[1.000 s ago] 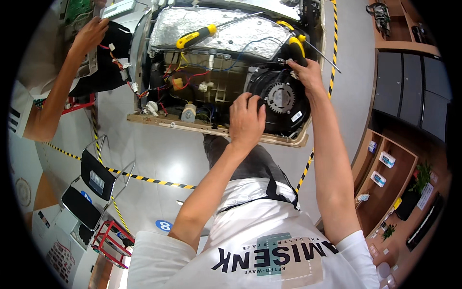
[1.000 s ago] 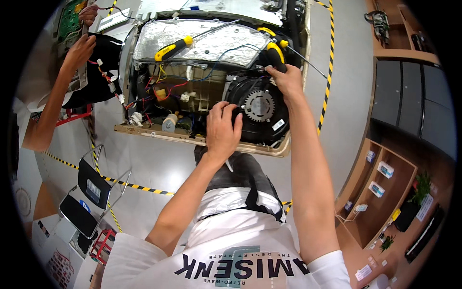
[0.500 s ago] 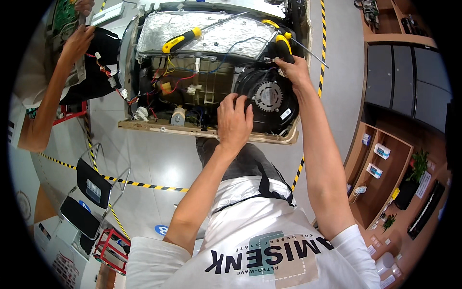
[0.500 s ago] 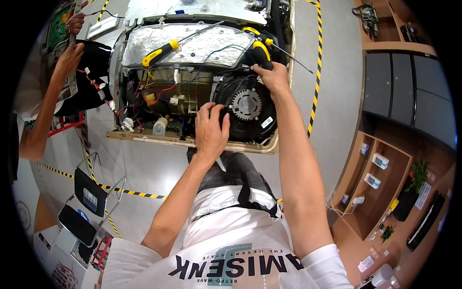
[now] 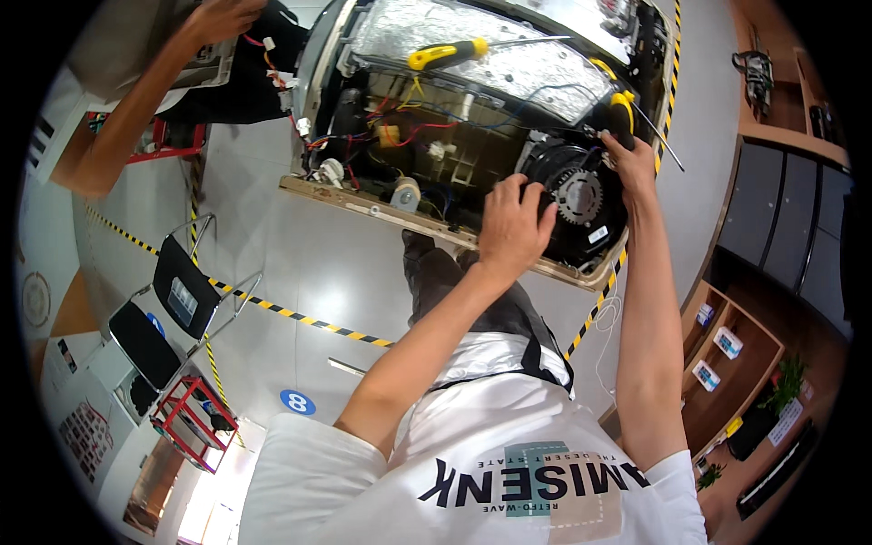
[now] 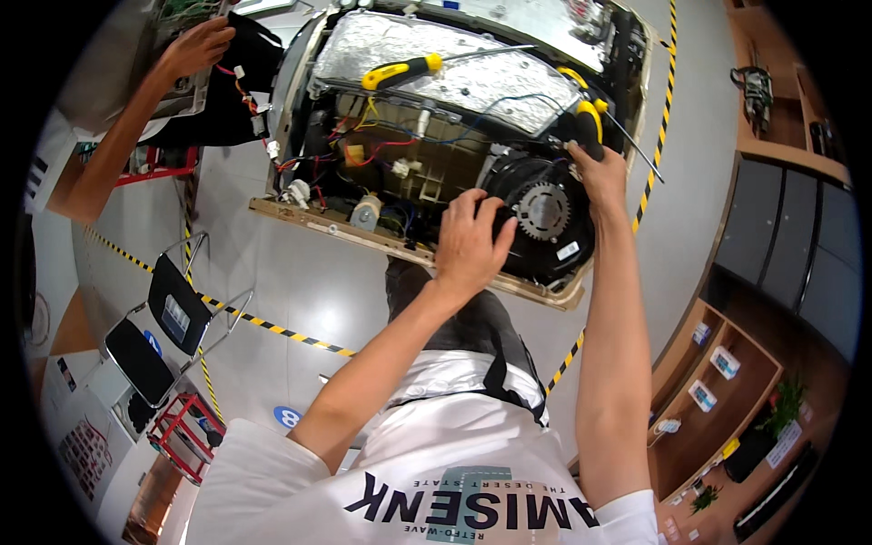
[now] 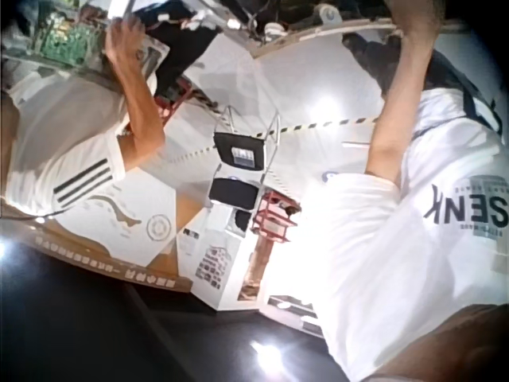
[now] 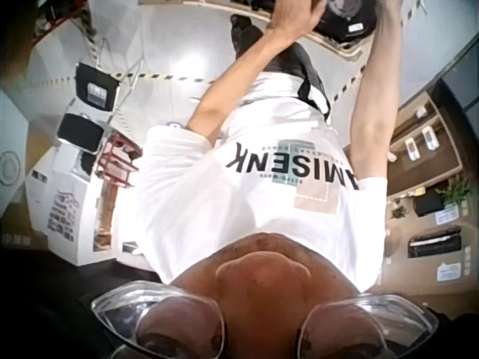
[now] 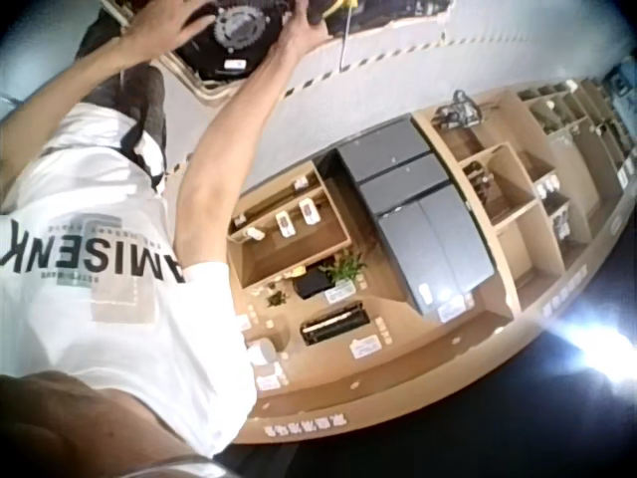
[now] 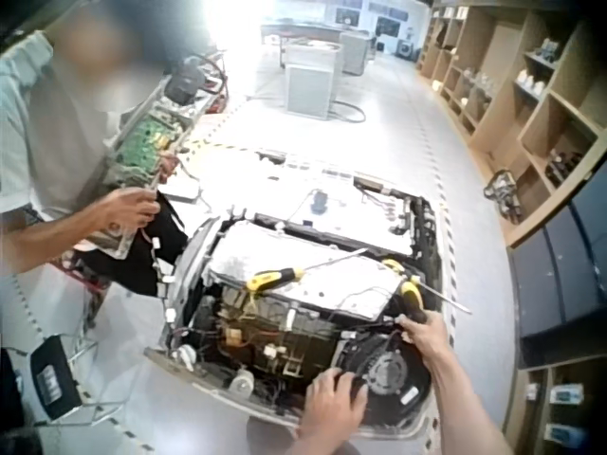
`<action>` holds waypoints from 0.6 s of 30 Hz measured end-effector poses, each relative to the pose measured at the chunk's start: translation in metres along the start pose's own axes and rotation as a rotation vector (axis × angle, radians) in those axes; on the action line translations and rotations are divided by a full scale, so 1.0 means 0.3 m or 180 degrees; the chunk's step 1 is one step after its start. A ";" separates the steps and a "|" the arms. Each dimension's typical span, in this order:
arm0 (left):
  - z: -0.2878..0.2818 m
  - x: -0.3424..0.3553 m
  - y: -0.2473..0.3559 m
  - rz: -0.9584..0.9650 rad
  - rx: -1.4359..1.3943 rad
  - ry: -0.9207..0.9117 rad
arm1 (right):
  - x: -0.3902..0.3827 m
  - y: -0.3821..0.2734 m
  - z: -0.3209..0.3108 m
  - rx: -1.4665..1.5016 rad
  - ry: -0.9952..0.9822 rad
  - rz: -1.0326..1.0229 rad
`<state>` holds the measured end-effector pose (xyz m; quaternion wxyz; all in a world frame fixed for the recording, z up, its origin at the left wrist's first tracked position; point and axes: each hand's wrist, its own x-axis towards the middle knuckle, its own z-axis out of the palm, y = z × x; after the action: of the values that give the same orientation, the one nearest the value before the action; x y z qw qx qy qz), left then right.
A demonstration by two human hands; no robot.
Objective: The person manipulates electrical wires and connectors inside an open appliance, using a screwdriver to adjust internal components while another person assists.
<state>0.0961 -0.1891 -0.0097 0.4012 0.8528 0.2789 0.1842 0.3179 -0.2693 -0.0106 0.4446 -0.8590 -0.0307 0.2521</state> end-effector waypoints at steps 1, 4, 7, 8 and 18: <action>0.001 0.001 -0.003 0.0031 -0.0012 0.0021 | -0.001 0.006 0.000 -0.0133 0.0065 -0.0069; 0.002 0.000 -0.004 0.0033 -0.0040 0.0049 | -0.014 0.005 0.009 -0.0467 0.0218 -0.0067; -0.001 0.000 -0.003 -0.0002 -0.0071 0.0026 | -0.025 0.007 0.027 -0.0615 0.0467 -0.0171; -0.001 -0.001 -0.003 -0.0012 -0.0086 0.0029 | -0.025 0.009 0.029 -0.0633 0.0481 -0.0176; 0.001 0.006 -0.008 -0.0008 0.0047 0.0009 | -0.007 -0.013 0.014 0.0367 -0.0047 0.0014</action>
<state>0.0968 -0.1868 -0.0116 0.3948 0.8551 0.2820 0.1828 0.3149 -0.2642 -0.0087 0.4926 -0.8301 -0.0175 0.2607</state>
